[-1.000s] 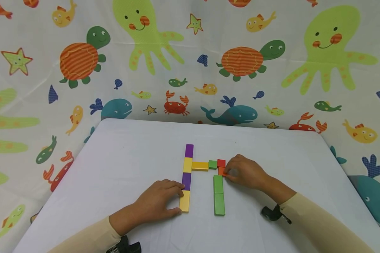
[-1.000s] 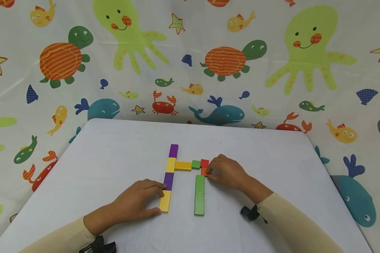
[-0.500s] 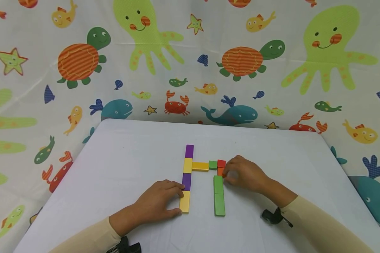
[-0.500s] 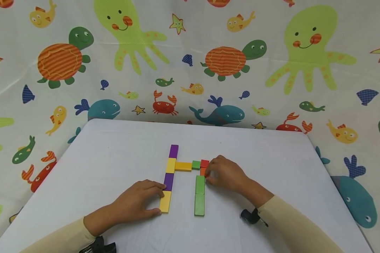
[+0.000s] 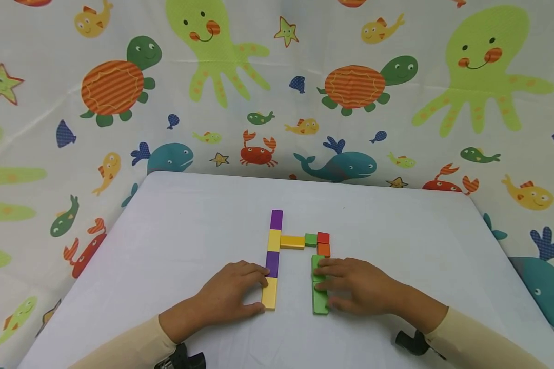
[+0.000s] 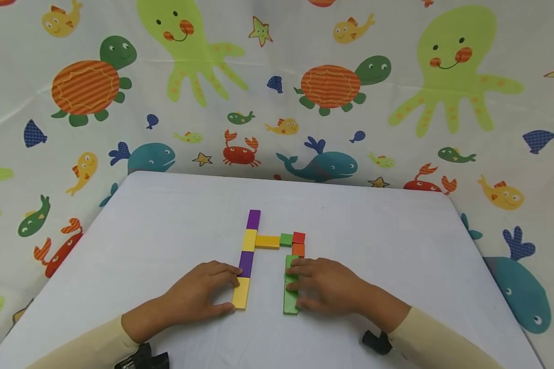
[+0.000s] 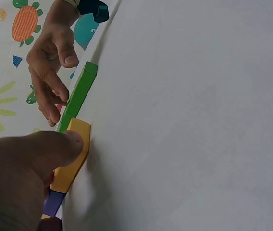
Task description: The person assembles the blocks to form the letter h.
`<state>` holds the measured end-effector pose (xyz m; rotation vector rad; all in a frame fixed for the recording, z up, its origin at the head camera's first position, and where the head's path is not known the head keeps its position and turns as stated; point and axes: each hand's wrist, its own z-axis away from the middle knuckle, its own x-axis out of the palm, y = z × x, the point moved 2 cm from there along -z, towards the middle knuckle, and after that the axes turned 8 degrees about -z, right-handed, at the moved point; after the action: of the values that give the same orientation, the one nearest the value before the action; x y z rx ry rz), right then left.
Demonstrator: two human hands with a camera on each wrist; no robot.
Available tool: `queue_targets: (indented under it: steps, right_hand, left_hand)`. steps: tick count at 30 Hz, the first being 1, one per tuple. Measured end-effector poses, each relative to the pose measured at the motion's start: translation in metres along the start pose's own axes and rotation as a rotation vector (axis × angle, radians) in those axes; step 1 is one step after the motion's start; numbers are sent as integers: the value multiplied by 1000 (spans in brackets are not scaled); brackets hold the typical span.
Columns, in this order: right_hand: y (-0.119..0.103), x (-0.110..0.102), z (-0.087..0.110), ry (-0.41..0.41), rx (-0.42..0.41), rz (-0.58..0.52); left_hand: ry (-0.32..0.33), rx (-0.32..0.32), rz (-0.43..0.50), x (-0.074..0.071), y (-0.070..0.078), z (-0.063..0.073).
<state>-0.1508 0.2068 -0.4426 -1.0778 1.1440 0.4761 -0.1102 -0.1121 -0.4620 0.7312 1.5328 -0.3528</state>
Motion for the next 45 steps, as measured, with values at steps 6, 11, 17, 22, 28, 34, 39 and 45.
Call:
queue_targets:
  steps: [6,11,17,22,28,34,39,45]
  right_hand:
    - [0,5,6,15,-71,31]
    - [2,5,7,10,-69,34]
    - [4,4,9,10,-59,28]
    - [5,4,9,1,-46,27]
    - [6,3,11,6,-49,36]
    - [8,3,15,35,-79,62]
    - [8,3,16,52,-93,64]
    - [7,5,17,55,-88,45]
  left_hand:
    - [-13,-1,9,-1,1,0]
    - [-17,-3,14,-2,1,0]
    - [-15,-3,9,-2,1,-1]
    - [-10,-3,9,-2,1,-1]
    - [-9,-4,8,-1,1,-1]
    - [-6,-2,8,0,0,-1]
    - [-3,-2,4,0,0,-1]
    - [-10,3,-13,-1,-1,0]
